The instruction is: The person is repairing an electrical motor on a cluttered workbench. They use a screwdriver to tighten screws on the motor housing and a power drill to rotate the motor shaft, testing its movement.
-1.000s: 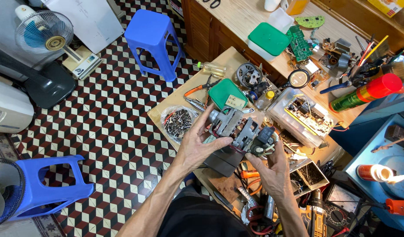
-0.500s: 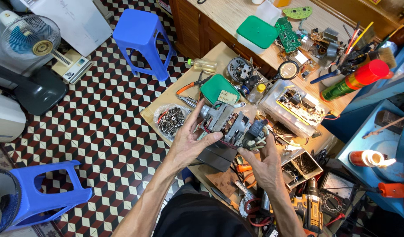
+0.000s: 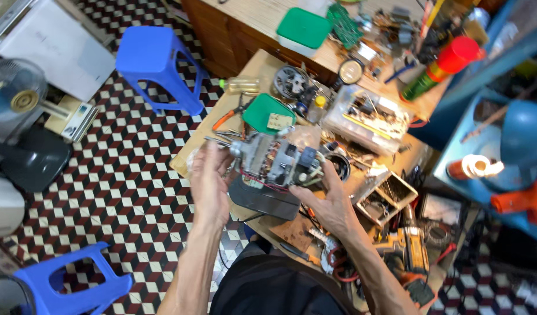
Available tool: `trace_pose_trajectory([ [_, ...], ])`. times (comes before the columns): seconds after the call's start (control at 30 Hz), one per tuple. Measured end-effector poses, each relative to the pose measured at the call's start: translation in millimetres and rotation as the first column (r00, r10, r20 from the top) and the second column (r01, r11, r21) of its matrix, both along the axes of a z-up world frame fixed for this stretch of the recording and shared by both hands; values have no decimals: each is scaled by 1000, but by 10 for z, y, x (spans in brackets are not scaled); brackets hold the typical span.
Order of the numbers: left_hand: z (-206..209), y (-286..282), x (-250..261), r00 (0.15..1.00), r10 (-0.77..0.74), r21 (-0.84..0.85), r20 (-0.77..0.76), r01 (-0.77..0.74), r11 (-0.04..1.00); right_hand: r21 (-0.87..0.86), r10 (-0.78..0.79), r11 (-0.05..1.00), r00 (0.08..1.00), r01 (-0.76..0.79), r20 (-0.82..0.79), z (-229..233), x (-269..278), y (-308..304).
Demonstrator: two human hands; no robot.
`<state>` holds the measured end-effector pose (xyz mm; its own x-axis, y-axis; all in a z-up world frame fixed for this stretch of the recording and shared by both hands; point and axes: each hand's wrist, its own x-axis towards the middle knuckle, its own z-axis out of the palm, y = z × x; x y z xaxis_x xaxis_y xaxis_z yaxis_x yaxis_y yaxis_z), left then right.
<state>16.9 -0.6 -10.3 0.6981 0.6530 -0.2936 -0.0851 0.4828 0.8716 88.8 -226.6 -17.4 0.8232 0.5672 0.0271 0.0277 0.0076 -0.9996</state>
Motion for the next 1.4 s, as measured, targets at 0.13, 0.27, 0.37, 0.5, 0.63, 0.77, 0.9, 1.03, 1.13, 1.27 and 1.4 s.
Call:
trace_pose_trajectory([
  [0.13, -59, 129, 35, 996, -85, -3, 25, 85, 996, -88, -21, 996, 998, 25, 51, 79, -9, -17],
  [0.27, -75, 164, 96, 991, -85, -46, 105, 90, 995, -187, -2, 982, 993, 24, 115, 197, 6, -20],
  [0.37, -75, 135, 109, 989, -81, -63, 124, 89, 994, -184, 16, 983, 993, 6, 121, 239, 20, -32],
  [0.5, -66, 133, 94, 985, -102, -60, 138, 111, 992, -183, 11, 983, 997, 4, 82, 203, 42, -45],
  [0.63, -89, 171, 87, 984, -104, -63, 144, 114, 991, -97, 10, 995, 998, -15, -55, 85, 41, -24],
  [0.77, -140, 197, 82, 982, -121, -45, 145, 128, 991, -5, -7, 1000, 992, 6, -129, 2, 38, 24],
  [0.9, -189, 170, 114, 990, -120, -3, 73, 120, 993, 91, 0, 996, 1000, -2, 22, 51, 83, 51],
  [1.03, -245, 132, 156, 987, -113, -25, 118, 117, 993, -57, -25, 998, 1000, 26, 11, 62, 100, 52],
  [1.13, -270, 117, 147, 986, -111, -45, 127, 118, 992, -23, -15, 1000, 999, 16, 44, 27, 141, 58],
  [1.27, -233, 137, 150, 989, -110, -82, 101, 118, 990, -46, -42, 998, 994, 37, -98, 2, 145, 51],
  [1.4, -233, 147, 131, 985, -121, -112, 122, 135, 985, -54, -16, 998, 999, 13, -48, 31, 138, 53],
])
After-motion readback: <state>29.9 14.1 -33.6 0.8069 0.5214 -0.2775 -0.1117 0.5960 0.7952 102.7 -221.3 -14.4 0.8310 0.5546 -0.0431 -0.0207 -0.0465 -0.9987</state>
